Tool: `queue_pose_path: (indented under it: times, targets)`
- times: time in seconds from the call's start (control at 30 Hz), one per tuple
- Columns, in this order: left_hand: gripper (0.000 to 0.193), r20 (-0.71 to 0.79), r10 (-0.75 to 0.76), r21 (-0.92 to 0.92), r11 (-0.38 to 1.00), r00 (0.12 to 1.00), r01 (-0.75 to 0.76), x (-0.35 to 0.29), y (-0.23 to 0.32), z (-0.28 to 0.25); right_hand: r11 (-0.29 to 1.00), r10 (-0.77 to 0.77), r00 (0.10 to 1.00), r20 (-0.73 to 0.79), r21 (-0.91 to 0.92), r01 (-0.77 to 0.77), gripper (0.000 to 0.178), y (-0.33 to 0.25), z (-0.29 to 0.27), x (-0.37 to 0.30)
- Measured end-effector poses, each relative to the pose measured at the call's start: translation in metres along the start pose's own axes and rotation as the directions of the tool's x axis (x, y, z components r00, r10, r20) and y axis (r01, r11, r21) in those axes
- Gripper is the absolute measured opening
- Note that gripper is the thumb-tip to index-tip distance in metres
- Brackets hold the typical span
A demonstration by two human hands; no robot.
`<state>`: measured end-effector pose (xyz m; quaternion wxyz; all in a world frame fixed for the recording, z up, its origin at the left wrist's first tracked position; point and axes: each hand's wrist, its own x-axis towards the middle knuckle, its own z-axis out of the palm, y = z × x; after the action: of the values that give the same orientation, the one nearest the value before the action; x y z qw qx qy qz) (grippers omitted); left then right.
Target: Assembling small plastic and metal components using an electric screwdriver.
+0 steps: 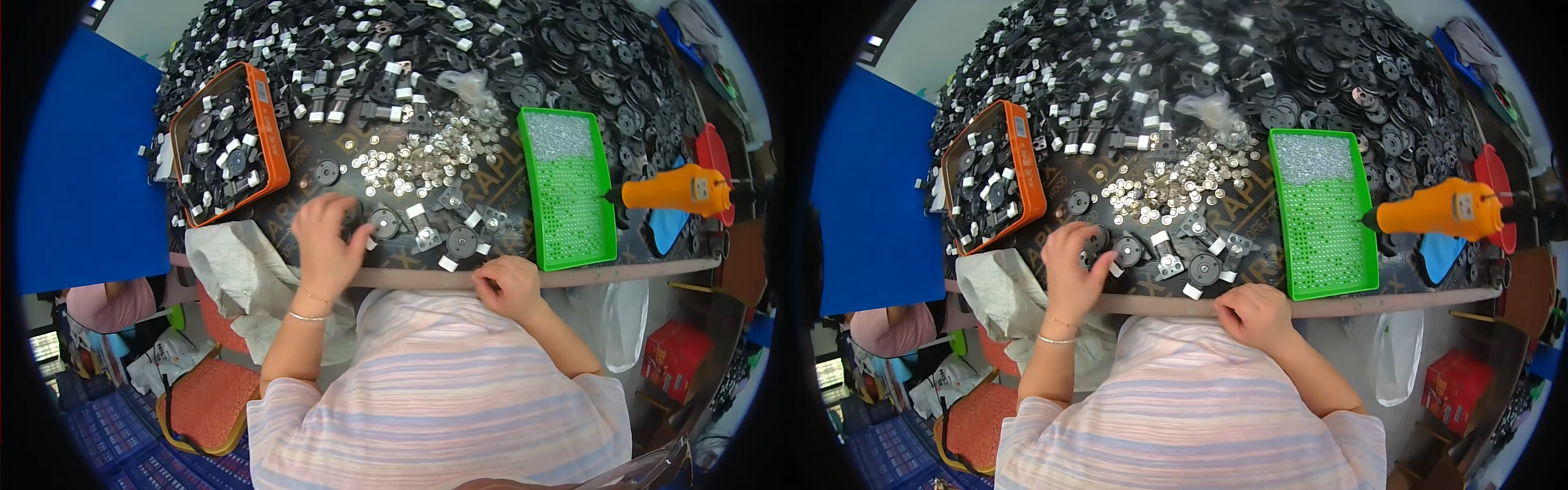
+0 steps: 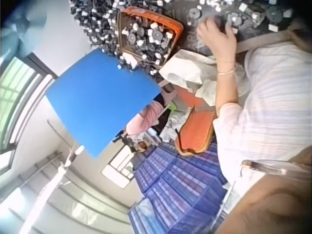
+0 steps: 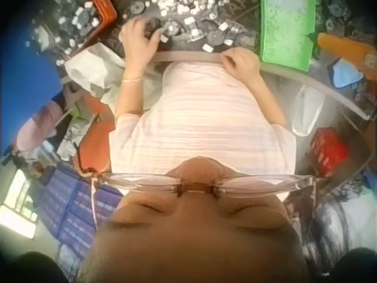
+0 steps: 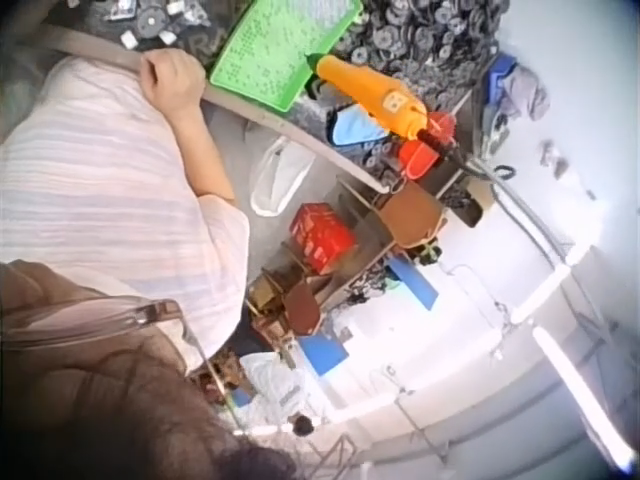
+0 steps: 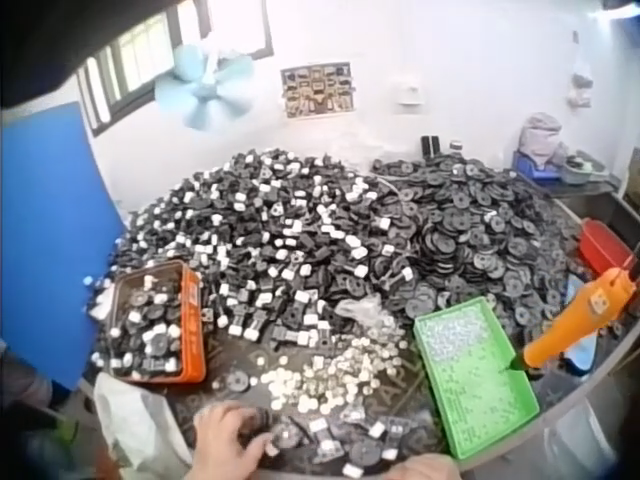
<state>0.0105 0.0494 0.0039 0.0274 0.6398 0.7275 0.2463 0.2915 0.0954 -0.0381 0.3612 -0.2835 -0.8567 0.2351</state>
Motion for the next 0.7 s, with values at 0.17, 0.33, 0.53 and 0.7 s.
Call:
queue_pose_path:
  times: [0.17, 0.33, 0.53, 0.7]
  targets:
    - [0.052, 0.05, -0.098, 0.039, 0.995, 0.994, 0.096, -0.003, -0.028, -0.002, 1.0, -0.022, 1.0, 0.018, 0.01, 0.022, 0.016, -0.001, 0.001, 0.001]
    - [0.048, 0.109, -0.105, 0.032, 0.994, 0.988, 0.102, 0.002, -0.037, 0.004, 1.0, -0.01, 1.0, 0.013, 0.016, 0.01, 0.017, -0.001, 0.001, 0.002]
    - [0.049, 0.043, 0.051, -0.118, 0.992, 0.998, -0.046, 0.009, -0.004, -0.008, 1.0, -0.002, 1.0, -0.01, -0.008, 0.002, 0.016, -0.001, 0.001, 0.002]
    - [0.047, 0.115, 0.238, -0.296, 0.935, 0.964, -0.196, 0.017, 0.04, 0.016, 1.0, -0.008, 1.0, -0.016, -0.007, 0.008, 0.015, 0.0, 0.002, 0.002]
